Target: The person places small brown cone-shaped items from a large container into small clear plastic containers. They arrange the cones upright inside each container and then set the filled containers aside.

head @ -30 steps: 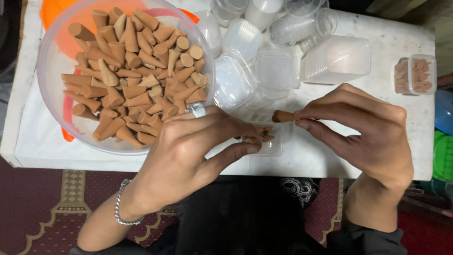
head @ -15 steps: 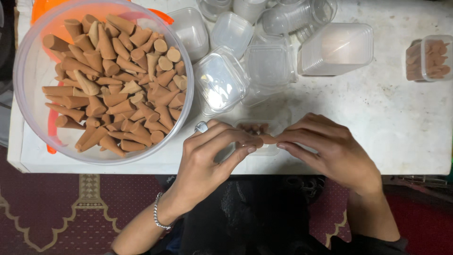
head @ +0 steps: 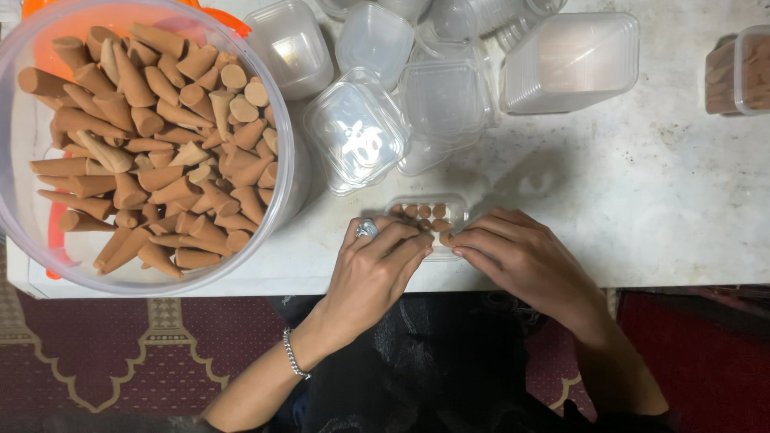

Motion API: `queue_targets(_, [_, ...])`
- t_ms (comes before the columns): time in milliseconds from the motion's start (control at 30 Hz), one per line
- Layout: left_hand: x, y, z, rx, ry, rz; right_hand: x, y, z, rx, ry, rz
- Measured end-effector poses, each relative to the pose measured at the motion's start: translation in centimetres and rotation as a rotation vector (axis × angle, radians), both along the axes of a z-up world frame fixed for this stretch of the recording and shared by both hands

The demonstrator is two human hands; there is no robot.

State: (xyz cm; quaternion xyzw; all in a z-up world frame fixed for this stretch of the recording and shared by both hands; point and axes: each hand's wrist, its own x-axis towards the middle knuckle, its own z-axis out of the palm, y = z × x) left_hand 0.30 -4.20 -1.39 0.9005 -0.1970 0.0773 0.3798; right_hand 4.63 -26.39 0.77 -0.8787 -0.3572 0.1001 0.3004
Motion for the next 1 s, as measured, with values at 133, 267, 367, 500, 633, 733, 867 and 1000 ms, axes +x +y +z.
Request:
queue_targets(133, [0.0, -0.4, -0.5, 0.092, -0.007, -0.040, 0.2, 0.8, -0.1, -0.009, 0.012, 0.007])
queue_targets(267, [0.1, -0.6, -1.3, 0.172, 0.014, -0.068, 0.2, 1.3, 0.0, -0.043, 0.007, 0.004])
queue_targets(367, [0.4, -0.8, -0.5, 0.209, 0.035, -0.073, 0.2, 1.6, 0.0, -0.055, 0.014, 0.010])
queue_targets(500, [0.6, -0.9, 0.1, 0.272, 0.093, -0.107, 0.3, 1.4, -0.8, -0.068, 0.047, 0.016])
queue_targets(633, [0.4, -0.6, 0.8, 0.308, 0.136, -0.155, 0.4, 1.5, -0.7, -0.062, 0.060, 0.021])
queue_targets(733, [0.9, -0.3, 2.3, 0.312, 0.151, -0.179, 0.7, 1.5, -0.4, -0.048, 0.105, 0.024])
queue_targets(867, [0.4, 0.2, 1.7, 0.214, 0.102, -0.159, 0.7, 1.2, 0.2, -0.023, 0.158, -0.006])
queue_targets(1000, [0.1, 1.0, 2.0, 0.132, 0.051, -0.116, 1.1, 0.4, 0.5, -0.028, 0.203, -0.077])
